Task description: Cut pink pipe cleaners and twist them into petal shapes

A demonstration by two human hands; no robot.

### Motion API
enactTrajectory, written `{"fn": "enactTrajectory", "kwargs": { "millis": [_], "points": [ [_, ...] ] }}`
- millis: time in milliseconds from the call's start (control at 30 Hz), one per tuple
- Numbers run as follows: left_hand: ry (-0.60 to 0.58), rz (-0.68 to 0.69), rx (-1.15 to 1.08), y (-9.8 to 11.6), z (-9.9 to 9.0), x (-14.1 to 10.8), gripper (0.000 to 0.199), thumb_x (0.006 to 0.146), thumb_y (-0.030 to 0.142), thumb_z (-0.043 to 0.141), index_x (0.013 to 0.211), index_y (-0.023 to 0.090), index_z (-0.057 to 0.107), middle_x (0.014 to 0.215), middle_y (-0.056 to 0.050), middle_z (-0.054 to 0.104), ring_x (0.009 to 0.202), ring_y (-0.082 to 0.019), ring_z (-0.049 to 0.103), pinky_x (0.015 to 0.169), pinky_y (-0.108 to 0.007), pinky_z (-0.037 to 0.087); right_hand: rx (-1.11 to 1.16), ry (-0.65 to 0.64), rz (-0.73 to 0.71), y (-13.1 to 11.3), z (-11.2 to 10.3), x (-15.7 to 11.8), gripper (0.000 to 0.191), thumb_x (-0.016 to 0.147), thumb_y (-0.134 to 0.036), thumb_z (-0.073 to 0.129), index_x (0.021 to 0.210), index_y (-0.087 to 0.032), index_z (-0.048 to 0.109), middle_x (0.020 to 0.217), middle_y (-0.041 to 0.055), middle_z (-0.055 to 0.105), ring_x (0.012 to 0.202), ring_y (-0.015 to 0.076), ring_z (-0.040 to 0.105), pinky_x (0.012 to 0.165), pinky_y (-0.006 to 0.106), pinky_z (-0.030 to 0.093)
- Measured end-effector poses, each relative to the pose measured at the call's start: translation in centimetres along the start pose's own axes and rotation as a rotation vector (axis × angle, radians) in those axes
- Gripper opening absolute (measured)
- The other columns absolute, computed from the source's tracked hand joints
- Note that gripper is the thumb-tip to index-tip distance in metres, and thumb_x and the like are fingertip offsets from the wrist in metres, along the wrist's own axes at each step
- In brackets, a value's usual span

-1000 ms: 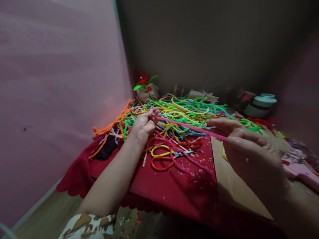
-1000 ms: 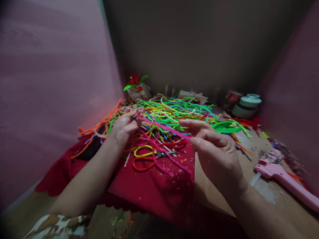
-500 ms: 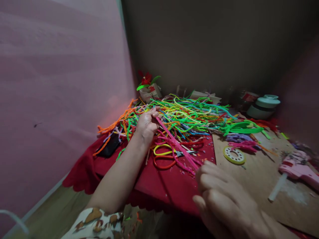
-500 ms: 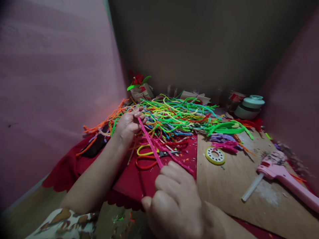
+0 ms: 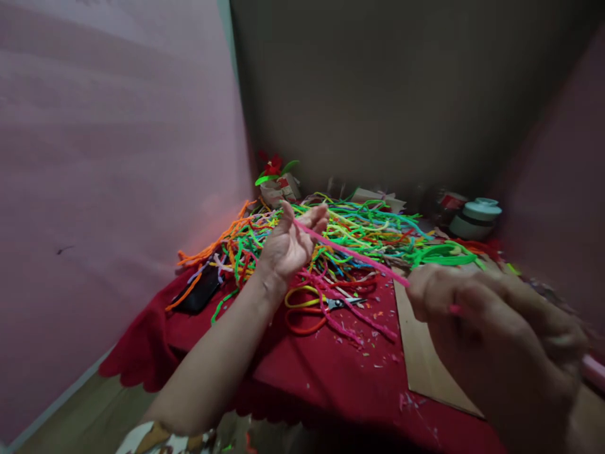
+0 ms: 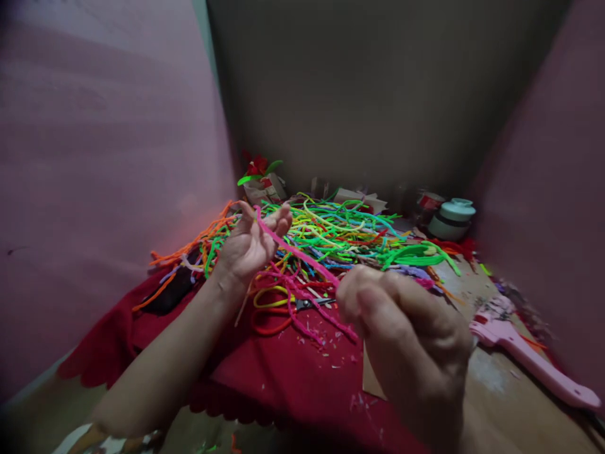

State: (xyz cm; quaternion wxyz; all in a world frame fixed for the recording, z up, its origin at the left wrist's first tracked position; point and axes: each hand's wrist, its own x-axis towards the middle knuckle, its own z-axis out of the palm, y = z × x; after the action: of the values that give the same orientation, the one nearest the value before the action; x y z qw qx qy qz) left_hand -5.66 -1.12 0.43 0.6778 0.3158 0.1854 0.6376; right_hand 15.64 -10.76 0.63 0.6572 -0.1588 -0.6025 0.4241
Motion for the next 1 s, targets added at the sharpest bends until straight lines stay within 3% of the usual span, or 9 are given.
{"fn": "enactTrajectory", "kwargs": {
  "millis": [167,300,367,433,467,567,733,833,1000],
  "points": [
    [-0.092,0.018,0.202,-2.1,1.5,-1.5,0.018,0.082,0.023,0.058,0.088,0.008,0.067,0.092,-0.009,0.065,0.073,-0.013,0.06,0.059,-0.023,0.052,0.199,0.081,0.097,0.8,-1.4,2.9,0.033,0.085,-0.015,0.045,0.053,-0.018,0.052,0.05,-0.0005,0.048,0.054,0.0135,0.053,0.058,0.029,0.043],
    [0.019,0.035,0.307,-2.4,1.5,-1.3,0.022,0.07,0.029,0.071,0.072,0.007,0.068,0.061,-0.002,0.059,0.049,-0.007,0.052,0.044,-0.019,0.043,0.345,0.238,0.245,2.3,-4.7,4.2,0.031,0.084,-0.022,0.049,0.055,-0.018,0.058,0.056,0.0004,0.058,0.063,0.0132,0.06,0.068,0.03,0.05],
    [0.1,0.088,0.297,-2.3,1.7,-0.9,0.024,0.064,0.029,0.075,0.07,0.007,0.068,0.055,0.0,0.057,0.045,-0.006,0.05,0.041,-0.017,0.04,0.406,0.429,0.294,3.3,-6.2,4.7,0.028,0.084,-0.038,0.05,0.068,-0.02,0.065,0.081,0.0042,0.067,0.084,0.0184,0.064,0.075,0.034,0.052],
    [0.168,0.156,0.246,-2.5,2.1,-0.5,0.024,0.06,0.026,0.078,0.071,0.008,0.067,0.055,0.001,0.058,0.046,-0.006,0.052,0.041,-0.016,0.04,0.389,0.528,0.325,4.6,-6.5,4.6,0.018,0.079,-0.036,0.057,0.078,-0.02,0.066,0.092,0.004,0.067,0.089,0.0176,0.063,0.075,0.031,0.052],
    [0.186,0.173,0.226,-2.7,2.4,-0.2,0.023,0.059,0.024,0.078,0.071,0.008,0.067,0.055,0.001,0.059,0.047,-0.006,0.053,0.041,-0.016,0.04,0.356,0.512,0.4,5.2,-6.2,4.4,0.01,0.074,-0.028,0.063,0.078,-0.02,0.066,0.087,0.0032,0.067,0.082,0.0152,0.064,0.072,0.027,0.052],
    [0.202,0.149,0.242,-4.2,3.2,0.2,0.021,0.059,0.02,0.077,0.07,0.008,0.066,0.053,0.001,0.058,0.046,-0.007,0.053,0.039,-0.017,0.04,0.285,0.287,0.66,6.9,-3.9,3.7,0.027,0.067,-0.021,0.072,0.093,-0.015,0.066,0.082,0.005,0.067,0.068,0.013,0.062,0.062,0.024,0.05],
    [0.087,0.056,0.436,-6.9,3.5,-0.1,0.022,0.065,0.027,0.073,0.075,0.009,0.063,0.059,-0.001,0.062,0.047,-0.01,0.056,0.041,-0.02,0.044,0.295,0.231,0.533,8.4,-1.6,4.5,0.023,0.065,-0.032,0.072,0.076,-0.014,0.063,0.068,0.0019,0.063,0.055,0.0097,0.053,0.05,0.022,0.042],
    [0.06,0.025,0.569,-7.4,3.3,-0.3,0.024,0.068,0.029,0.07,0.076,0.009,0.062,0.062,-0.002,0.063,0.047,-0.01,0.056,0.041,-0.021,0.044,0.179,0.291,0.528,9.0,-2.4,5.2,0.026,0.062,-0.035,0.071,0.074,-0.014,0.061,0.06,-0.0004,0.06,0.051,0.0107,0.052,0.048,0.023,0.04],
    [0.028,-0.06,0.693,-7.4,3.0,-0.2,0.021,0.068,0.028,0.069,0.076,0.01,0.062,0.056,0.0,0.06,0.046,-0.009,0.053,0.043,-0.019,0.042,-0.104,0.218,0.549,10.1,-3.9,4.5,0.019,0.07,-0.032,0.06,0.061,-0.016,0.054,0.051,-0.0026,0.054,0.044,0.0093,0.044,0.046,0.023,0.034]
  ]
}}
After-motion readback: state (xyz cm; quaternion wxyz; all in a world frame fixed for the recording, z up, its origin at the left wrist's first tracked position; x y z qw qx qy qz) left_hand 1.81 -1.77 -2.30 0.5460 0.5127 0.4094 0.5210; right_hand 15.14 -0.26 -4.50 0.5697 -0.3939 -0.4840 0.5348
